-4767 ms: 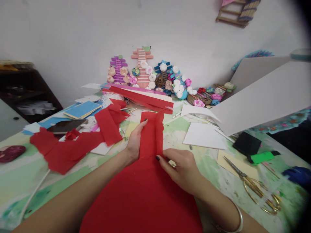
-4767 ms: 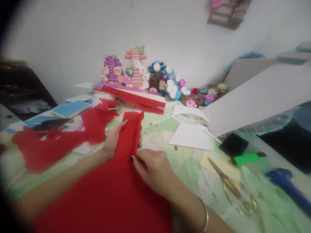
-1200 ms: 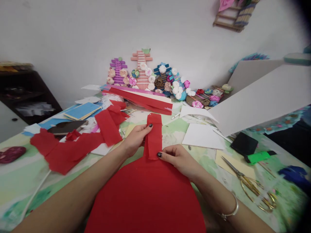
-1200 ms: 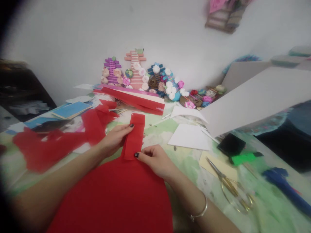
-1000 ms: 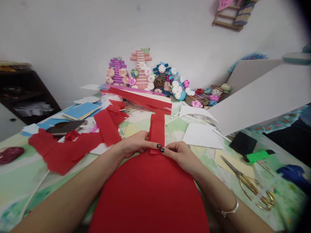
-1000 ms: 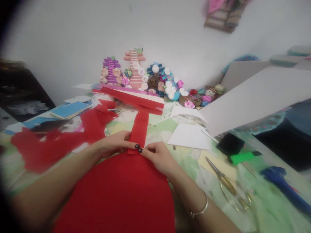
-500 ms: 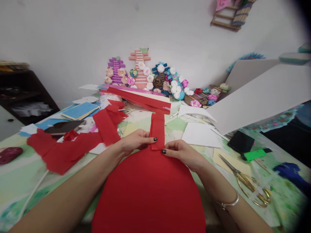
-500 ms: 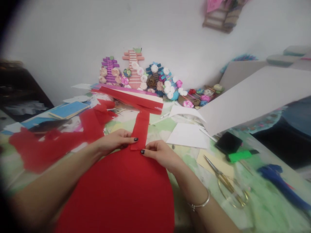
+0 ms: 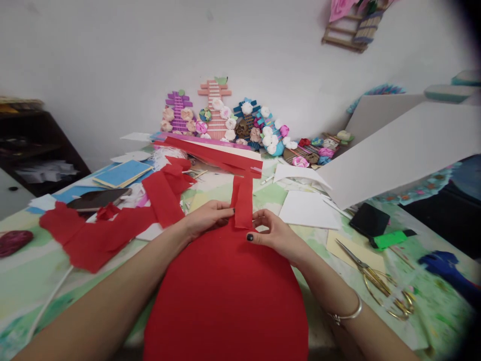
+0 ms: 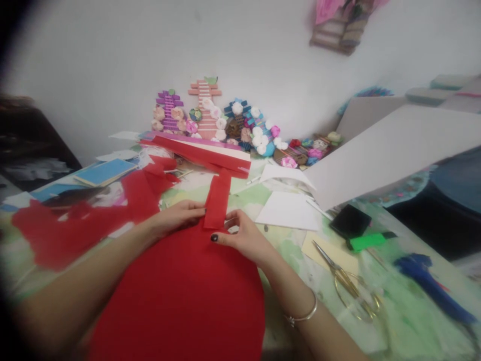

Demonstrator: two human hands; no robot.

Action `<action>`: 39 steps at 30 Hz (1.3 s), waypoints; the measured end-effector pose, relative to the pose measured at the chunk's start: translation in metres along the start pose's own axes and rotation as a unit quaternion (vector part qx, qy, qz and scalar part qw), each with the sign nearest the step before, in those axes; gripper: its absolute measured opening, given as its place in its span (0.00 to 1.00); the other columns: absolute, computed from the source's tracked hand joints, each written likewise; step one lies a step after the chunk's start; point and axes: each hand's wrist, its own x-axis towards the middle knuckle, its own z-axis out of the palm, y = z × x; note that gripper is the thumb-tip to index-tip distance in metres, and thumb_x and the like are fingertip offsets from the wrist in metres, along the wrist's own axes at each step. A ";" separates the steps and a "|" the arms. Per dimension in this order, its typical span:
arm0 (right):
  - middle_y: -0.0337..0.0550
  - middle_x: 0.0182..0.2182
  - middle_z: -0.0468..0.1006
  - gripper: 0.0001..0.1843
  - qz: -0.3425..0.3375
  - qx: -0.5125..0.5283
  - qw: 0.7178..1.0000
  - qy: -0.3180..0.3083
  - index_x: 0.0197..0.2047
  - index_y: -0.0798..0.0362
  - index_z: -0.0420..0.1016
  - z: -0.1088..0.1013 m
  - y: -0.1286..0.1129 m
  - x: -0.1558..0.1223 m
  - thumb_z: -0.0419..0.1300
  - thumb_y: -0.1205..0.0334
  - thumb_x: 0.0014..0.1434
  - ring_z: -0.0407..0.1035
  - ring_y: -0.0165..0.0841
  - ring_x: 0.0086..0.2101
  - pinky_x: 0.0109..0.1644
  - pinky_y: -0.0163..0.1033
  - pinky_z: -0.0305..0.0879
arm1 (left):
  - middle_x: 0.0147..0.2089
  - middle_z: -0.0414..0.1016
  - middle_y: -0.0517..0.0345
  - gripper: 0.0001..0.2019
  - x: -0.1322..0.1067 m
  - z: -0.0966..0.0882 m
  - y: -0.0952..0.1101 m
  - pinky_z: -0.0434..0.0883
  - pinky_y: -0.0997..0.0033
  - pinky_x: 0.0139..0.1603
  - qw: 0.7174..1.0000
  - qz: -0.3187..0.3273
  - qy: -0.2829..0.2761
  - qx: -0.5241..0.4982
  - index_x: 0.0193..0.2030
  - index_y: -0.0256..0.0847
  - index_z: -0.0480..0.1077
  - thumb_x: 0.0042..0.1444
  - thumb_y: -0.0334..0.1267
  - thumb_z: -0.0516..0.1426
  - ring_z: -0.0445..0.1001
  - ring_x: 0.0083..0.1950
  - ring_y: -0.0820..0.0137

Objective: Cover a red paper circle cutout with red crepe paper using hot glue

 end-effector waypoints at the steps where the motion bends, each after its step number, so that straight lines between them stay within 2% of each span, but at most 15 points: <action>1: 0.45 0.42 0.71 0.30 -0.018 -0.048 0.998 0.024 0.44 0.52 0.62 0.002 0.000 -0.001 0.68 0.48 0.44 0.67 0.33 0.33 0.36 0.39 0.65 | 0.24 0.75 0.59 0.17 0.000 0.000 0.001 0.65 0.75 0.28 1.000 0.001 0.001 0.021 0.38 0.35 0.76 0.43 0.43 0.66 0.72 0.26 0.72; 4: 0.44 0.42 0.69 0.33 -0.065 -0.178 0.977 0.093 0.47 0.51 0.58 0.011 -0.001 -0.004 0.67 0.47 0.45 0.65 0.32 0.32 0.35 0.40 0.64 | 0.27 0.77 0.57 0.15 0.002 0.000 0.001 0.67 0.74 0.31 0.999 0.013 0.009 0.033 0.35 0.35 0.76 0.39 0.39 0.66 0.74 0.29 0.70; 7: 0.46 0.42 0.70 0.32 -0.126 -0.226 0.959 0.117 0.52 0.51 0.56 0.019 0.000 -0.006 0.64 0.48 0.50 0.66 0.33 0.33 0.37 0.41 0.65 | 0.28 0.77 0.56 0.13 0.007 0.000 -0.003 0.68 0.71 0.33 0.999 0.036 0.030 0.000 0.30 0.34 0.75 0.37 0.39 0.65 0.74 0.30 0.68; 10: 0.46 0.40 0.72 0.22 -0.184 -0.261 0.938 0.138 0.49 0.51 0.59 0.024 0.001 -0.008 0.61 0.54 0.54 0.68 0.34 0.34 0.38 0.40 0.65 | 0.25 0.76 0.58 0.11 0.008 0.003 -0.005 0.66 0.73 0.30 0.996 0.056 0.062 0.031 0.27 0.35 0.74 0.37 0.39 0.64 0.72 0.27 0.70; 14: 0.45 0.33 0.74 0.03 -0.224 -0.292 0.913 0.174 0.36 0.51 0.64 0.024 0.002 -0.009 0.53 0.62 0.59 0.68 0.32 0.30 0.35 0.38 0.63 | 0.27 0.76 0.60 0.11 0.002 0.011 -0.001 0.68 0.73 0.32 0.994 0.043 0.083 0.058 0.28 0.36 0.74 0.38 0.40 0.66 0.71 0.28 0.70; 16: 0.42 0.28 0.73 0.05 -0.216 -0.280 0.917 0.186 0.30 0.50 0.63 0.023 0.002 -0.008 0.52 0.63 0.59 0.68 0.32 0.28 0.33 0.37 0.62 | 0.29 0.78 0.57 0.12 0.001 0.012 0.000 0.69 0.71 0.33 0.995 0.029 0.086 0.046 0.30 0.36 0.75 0.39 0.40 0.66 0.73 0.30 0.68; 20: 0.39 0.25 0.73 0.04 -0.153 -0.166 0.958 0.179 0.28 0.50 0.65 0.021 0.001 -0.005 0.54 0.64 0.55 0.67 0.31 0.26 0.30 0.34 0.61 | 0.30 0.79 0.55 0.12 0.003 0.009 -0.002 0.71 0.69 0.33 0.996 0.014 0.083 0.035 0.31 0.36 0.75 0.40 0.39 0.66 0.74 0.30 0.66; 26: 0.40 0.25 0.73 0.11 -0.110 -0.072 0.972 0.194 0.28 0.52 0.67 0.017 0.001 -0.001 0.55 0.55 0.57 0.66 0.31 0.28 0.32 0.36 0.61 | 0.33 0.79 0.55 0.14 0.004 0.006 -0.005 0.71 0.69 0.35 0.996 0.036 0.064 0.043 0.36 0.36 0.75 0.40 0.39 0.65 0.76 0.32 0.66; 33: 0.39 0.22 0.72 0.08 -0.092 -0.088 0.973 0.191 0.25 0.52 0.69 0.011 0.005 0.004 0.53 0.61 0.51 0.65 0.31 0.27 0.32 0.35 0.60 | 0.32 0.79 0.54 0.14 0.002 0.010 -0.001 0.72 0.68 0.34 0.996 0.023 0.081 0.018 0.34 0.35 0.74 0.38 0.39 0.66 0.75 0.32 0.66; 39: 0.35 0.19 0.66 0.08 -0.064 -0.136 0.972 0.183 0.21 0.52 0.65 0.008 0.005 0.004 0.53 0.61 0.49 0.59 0.29 0.24 0.28 0.34 0.53 | 0.32 0.79 0.52 0.13 0.002 0.010 -0.001 0.72 0.68 0.34 0.997 0.021 0.077 0.024 0.32 0.34 0.75 0.38 0.39 0.66 0.75 0.32 0.65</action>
